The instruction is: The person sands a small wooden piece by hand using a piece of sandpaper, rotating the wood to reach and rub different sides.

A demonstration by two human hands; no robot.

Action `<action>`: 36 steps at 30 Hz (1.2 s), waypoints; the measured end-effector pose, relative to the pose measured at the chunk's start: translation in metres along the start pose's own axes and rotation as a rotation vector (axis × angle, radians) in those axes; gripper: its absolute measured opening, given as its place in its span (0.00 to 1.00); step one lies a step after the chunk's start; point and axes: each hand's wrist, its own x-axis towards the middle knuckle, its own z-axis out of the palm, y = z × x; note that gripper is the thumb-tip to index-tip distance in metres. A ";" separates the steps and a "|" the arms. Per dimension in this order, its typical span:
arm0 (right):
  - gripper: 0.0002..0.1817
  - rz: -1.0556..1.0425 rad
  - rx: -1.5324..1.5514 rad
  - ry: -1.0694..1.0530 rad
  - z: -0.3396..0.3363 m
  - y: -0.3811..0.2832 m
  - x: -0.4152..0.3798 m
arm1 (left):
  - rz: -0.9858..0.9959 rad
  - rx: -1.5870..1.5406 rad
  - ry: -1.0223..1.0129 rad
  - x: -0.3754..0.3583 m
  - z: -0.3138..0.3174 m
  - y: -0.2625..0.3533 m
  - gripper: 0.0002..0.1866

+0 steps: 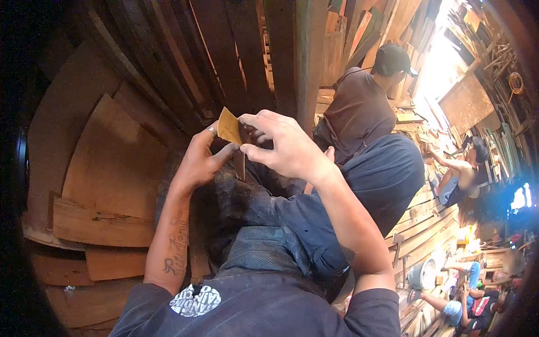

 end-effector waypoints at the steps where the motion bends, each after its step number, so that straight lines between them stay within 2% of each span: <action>1: 0.29 0.006 -0.029 -0.010 -0.002 0.002 -0.001 | -0.036 0.003 -0.013 0.000 0.001 0.002 0.21; 5: 0.29 -0.014 -0.210 -0.010 -0.001 0.016 -0.006 | -0.096 -0.017 -0.051 0.001 -0.002 0.010 0.20; 8: 0.30 -0.049 0.037 -0.013 -0.004 -0.005 0.000 | -0.061 -0.025 -0.044 0.001 0.003 0.004 0.19; 13: 0.30 0.025 -0.193 -0.032 -0.003 0.007 -0.003 | -0.082 -0.009 -0.041 0.001 0.002 0.006 0.19; 17: 0.29 -0.047 0.062 0.014 0.002 -0.001 -0.002 | -0.103 -0.046 -0.049 -0.001 0.003 -0.002 0.19; 20: 0.29 0.061 -0.085 -0.011 -0.003 0.009 -0.003 | -0.076 0.002 -0.044 -0.001 0.002 0.001 0.19; 21: 0.29 0.030 -0.104 0.009 -0.002 0.010 -0.002 | -0.058 0.025 -0.042 0.001 0.003 0.004 0.19; 25: 0.29 0.035 0.101 -0.045 -0.002 -0.005 -0.003 | -0.053 -0.042 -0.057 0.000 0.002 -0.004 0.19; 27: 0.28 0.012 0.056 -0.027 0.001 0.002 -0.002 | -0.114 -0.059 -0.082 -0.001 0.002 -0.007 0.19; 32: 0.28 0.036 -0.030 0.047 0.003 0.009 -0.004 | -0.066 -0.016 -0.049 0.001 0.003 -0.004 0.19; 36: 0.28 0.045 0.001 0.017 0.001 0.008 -0.004 | -0.094 -0.023 -0.053 0.001 0.002 0.001 0.19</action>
